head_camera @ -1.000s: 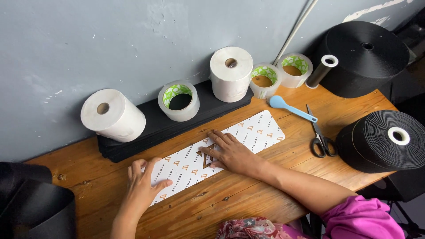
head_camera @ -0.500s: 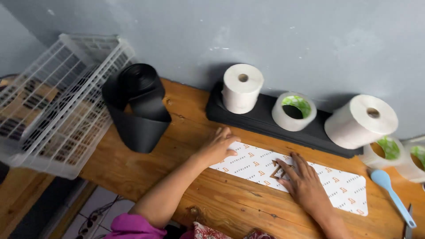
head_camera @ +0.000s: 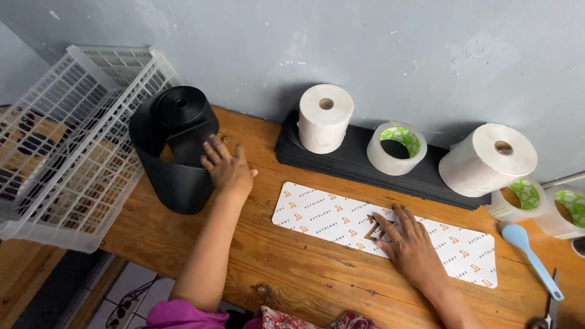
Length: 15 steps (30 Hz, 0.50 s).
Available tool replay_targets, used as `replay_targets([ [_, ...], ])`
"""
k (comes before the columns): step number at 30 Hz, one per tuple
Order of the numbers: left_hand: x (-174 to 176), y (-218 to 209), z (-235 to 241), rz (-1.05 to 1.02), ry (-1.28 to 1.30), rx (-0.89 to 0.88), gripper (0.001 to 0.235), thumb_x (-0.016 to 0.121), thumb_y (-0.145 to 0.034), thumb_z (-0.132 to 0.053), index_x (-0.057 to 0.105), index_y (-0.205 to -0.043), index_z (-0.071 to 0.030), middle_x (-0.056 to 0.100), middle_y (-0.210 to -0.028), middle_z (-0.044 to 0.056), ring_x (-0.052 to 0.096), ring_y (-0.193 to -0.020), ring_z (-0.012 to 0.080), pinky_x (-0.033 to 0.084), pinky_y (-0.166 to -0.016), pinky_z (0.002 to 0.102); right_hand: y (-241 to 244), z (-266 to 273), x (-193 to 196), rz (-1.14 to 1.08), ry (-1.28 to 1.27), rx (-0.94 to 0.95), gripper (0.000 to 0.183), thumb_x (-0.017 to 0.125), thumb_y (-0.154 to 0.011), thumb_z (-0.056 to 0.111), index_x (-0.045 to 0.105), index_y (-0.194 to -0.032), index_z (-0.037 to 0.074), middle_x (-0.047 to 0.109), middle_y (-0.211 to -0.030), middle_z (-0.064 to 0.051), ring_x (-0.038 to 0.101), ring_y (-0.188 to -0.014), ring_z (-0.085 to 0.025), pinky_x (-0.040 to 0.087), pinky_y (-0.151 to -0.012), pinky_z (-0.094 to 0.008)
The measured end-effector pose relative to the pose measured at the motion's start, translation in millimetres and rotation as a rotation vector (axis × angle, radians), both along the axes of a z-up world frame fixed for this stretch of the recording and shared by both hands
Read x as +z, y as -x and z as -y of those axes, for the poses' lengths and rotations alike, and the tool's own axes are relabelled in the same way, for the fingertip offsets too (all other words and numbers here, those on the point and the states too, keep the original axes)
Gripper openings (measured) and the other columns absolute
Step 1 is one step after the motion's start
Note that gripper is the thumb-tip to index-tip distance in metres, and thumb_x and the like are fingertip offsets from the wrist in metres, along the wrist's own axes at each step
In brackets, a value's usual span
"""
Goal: The person folds a long strip of black fabric in half lengthwise on a wooden table, aligns the edges, and smooths the fold. The person also moves rolls of white material and tape on the table to clear space.
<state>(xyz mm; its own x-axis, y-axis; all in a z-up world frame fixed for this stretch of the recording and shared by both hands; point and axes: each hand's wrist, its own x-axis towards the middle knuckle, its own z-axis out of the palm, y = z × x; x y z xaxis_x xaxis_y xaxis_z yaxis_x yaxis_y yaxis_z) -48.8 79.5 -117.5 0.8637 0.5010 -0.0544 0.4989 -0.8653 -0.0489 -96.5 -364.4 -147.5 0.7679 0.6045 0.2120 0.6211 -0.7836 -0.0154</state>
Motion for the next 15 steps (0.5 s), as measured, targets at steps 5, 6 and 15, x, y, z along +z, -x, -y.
replay_targets([
  [5,17.2,1.5,-21.6,-0.203,0.190,0.091,0.068,0.056,-0.096,-0.007,0.026,-0.155,-0.017,0.017,-0.150,0.035,0.055,-0.121,0.0448,0.049,-0.097,0.052,-4.6,-2.1,-2.6,-0.024,0.033,-0.021,0.071,0.048,-0.095,0.056,0.032,-0.159,0.032,0.034,-0.161,-0.018,0.034,-0.148,-0.036,0.039,-0.111,-0.051],
  [6,14.1,-0.3,-23.5,-0.222,0.207,0.075,0.063,0.049,-0.098,-0.005,0.027,-0.156,-0.018,0.045,-0.138,0.032,0.060,-0.114,0.0424,0.055,-0.091,0.046,1.1,0.1,-4.1,-0.030,0.025,-0.032,0.069,0.050,-0.095,0.055,0.034,-0.158,0.032,0.034,-0.161,-0.017,0.036,-0.147,-0.037,0.040,-0.110,-0.051],
  [15,113.6,52.8,33.1,0.430,0.077,-0.506,0.022,0.063,-0.087,0.003,0.078,-0.099,-0.008,0.069,-0.075,0.009,0.066,-0.076,0.0294,0.050,-0.078,0.042,4.2,-17.3,31.3,-0.281,0.089,-0.188,0.059,0.048,-0.098,0.058,0.041,-0.154,0.040,0.035,-0.158,-0.015,0.027,-0.153,-0.033,0.034,-0.118,-0.050],
])
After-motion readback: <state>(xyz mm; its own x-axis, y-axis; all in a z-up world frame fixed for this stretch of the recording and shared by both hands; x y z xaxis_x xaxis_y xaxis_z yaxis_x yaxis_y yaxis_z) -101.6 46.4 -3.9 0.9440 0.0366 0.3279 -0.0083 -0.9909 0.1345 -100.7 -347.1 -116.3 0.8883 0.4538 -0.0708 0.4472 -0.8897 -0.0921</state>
